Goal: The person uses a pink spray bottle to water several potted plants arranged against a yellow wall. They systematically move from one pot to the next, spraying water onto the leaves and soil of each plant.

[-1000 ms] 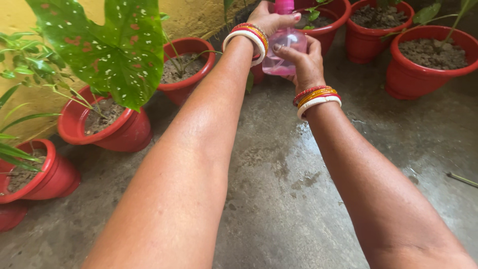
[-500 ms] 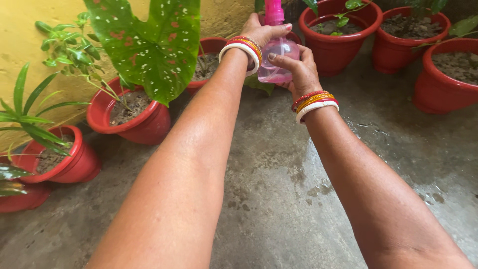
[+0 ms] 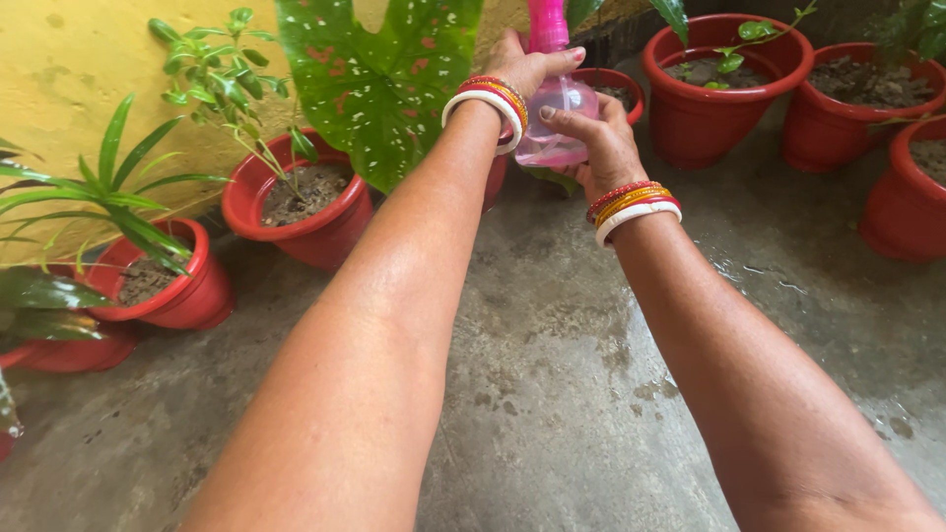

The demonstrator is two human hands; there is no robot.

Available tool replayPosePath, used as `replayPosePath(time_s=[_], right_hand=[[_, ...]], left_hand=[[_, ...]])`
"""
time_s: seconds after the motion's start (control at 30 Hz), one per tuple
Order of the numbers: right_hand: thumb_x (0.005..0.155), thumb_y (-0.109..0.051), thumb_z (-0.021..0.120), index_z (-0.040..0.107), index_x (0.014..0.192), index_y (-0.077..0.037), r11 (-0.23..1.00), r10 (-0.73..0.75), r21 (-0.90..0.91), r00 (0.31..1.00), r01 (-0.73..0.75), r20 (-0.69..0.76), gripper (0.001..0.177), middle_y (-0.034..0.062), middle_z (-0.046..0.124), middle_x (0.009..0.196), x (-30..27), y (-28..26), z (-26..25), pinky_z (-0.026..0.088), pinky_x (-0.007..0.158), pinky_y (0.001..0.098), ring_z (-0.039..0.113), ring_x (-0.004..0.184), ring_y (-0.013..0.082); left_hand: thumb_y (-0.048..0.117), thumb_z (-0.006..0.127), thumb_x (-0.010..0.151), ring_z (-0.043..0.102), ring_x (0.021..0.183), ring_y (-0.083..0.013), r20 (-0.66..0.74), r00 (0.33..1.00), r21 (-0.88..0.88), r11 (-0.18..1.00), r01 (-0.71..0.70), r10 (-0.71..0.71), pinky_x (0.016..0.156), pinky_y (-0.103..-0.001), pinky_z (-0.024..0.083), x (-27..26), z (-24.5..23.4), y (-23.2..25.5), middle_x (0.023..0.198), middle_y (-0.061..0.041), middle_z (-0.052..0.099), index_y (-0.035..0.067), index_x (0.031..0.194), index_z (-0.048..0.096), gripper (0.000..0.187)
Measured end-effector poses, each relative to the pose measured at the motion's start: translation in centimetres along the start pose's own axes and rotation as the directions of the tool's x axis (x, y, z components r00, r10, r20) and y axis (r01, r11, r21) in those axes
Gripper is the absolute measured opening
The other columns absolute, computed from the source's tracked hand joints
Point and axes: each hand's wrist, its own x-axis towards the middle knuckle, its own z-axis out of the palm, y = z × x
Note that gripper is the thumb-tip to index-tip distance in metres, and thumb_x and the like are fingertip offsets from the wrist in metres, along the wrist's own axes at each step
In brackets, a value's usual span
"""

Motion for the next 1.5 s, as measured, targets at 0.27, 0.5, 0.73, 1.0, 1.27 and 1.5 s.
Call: replayPosePath(time_s=[0.27, 0.5, 0.73, 1.0, 1.27, 1.5], right_hand=[[0.074, -0.023, 0.086, 0.044, 0.136, -0.003, 0.998, -0.045, -0.033, 0.998, 0.046, 0.046, 0.078, 0.0138, 0.064, 0.128, -0.1, -1.3, 1.8, 0.063, 0.091, 0.0451, 0.070, 0.115, 0.0272], [0.077, -0.024, 0.085, 0.045, 0.138, -0.004, 0.999, -0.040, -0.023, 0.995, 0.043, 0.097, 0.076, 0.0129, 0.064, 0.126, -0.4, -2.6, 2.7, 0.058, 0.079, 0.0376, 0.068, 0.111, 0.0257], [0.074, -0.024, 0.085, 0.045, 0.137, -0.007, 0.997, -0.052, -0.050, 0.998, 0.053, 0.023, 0.077, 0.0103, 0.066, 0.123, -1.2, -4.5, 4.8, 0.057, 0.078, 0.0388, 0.069, 0.108, 0.0239], [0.074, -0.030, 0.084, 0.047, 0.140, -0.005, 0.995, -0.004, -0.095, 0.993, 0.015, 0.116, 0.079, 0.0122, 0.068, 0.121, -2.6, -5.6, 7.9, 0.053, 0.071, 0.0348, 0.068, 0.102, 0.0228], [0.074, -0.031, 0.085, 0.044, 0.138, -0.005, 0.991, 0.031, -0.131, 0.992, -0.015, 0.120, 0.080, 0.0118, 0.066, 0.121, -3.6, -6.0, 11.1, 0.055, 0.073, 0.0357, 0.067, 0.105, 0.0219], [0.075, -0.035, 0.083, 0.045, 0.135, -0.005, 0.989, 0.032, -0.150, 0.986, -0.007, 0.163, 0.077, 0.0094, 0.068, 0.119, -4.9, -7.0, 13.9, 0.053, 0.070, 0.0359, 0.067, 0.103, 0.0212]], left_hand=[[0.042, 0.093, 0.064, 0.075, 0.097, -0.0230, 0.047, 0.997, -0.046, 0.997, -0.062, 0.064, 0.086, -0.039, 0.060, 1.5, -1.9, 0.8, 0.108, -0.013, 0.076, 0.003, 0.119, 0.062, 0.075], [0.042, 0.093, 0.066, 0.076, 0.096, -0.0225, -0.021, 0.989, 0.010, 0.989, -0.146, 0.146, 0.088, -0.037, 0.059, 0.3, -2.7, 3.0, 0.106, -0.014, 0.077, 0.000, 0.117, 0.065, 0.071], [0.044, 0.091, 0.063, 0.076, 0.098, -0.0238, 0.019, 0.986, -0.071, 0.984, -0.165, 0.167, 0.085, -0.039, 0.063, 0.0, -4.4, 4.7, 0.107, -0.014, 0.075, -0.001, 0.121, 0.060, 0.079], [0.054, 0.087, 0.069, 0.073, 0.104, -0.0238, 0.067, 0.988, 0.018, 0.990, -0.142, 0.140, 0.089, -0.039, 0.058, -0.9, -8.6, 5.6, 0.112, -0.017, 0.075, -0.001, 0.122, 0.059, 0.081], [0.055, 0.088, 0.066, 0.073, 0.103, -0.0231, 0.015, 0.986, 0.051, 0.985, -0.165, 0.164, 0.088, -0.038, 0.059, -3.2, -12.2, 6.5, 0.111, -0.015, 0.074, 0.001, 0.121, 0.059, 0.083], [0.059, 0.085, 0.064, 0.074, 0.101, -0.0247, -0.029, 0.989, 0.026, 0.990, -0.141, 0.142, 0.085, -0.040, 0.062, -5.6, -15.2, 7.4, 0.113, -0.016, 0.071, 0.003, 0.123, 0.058, 0.086]])
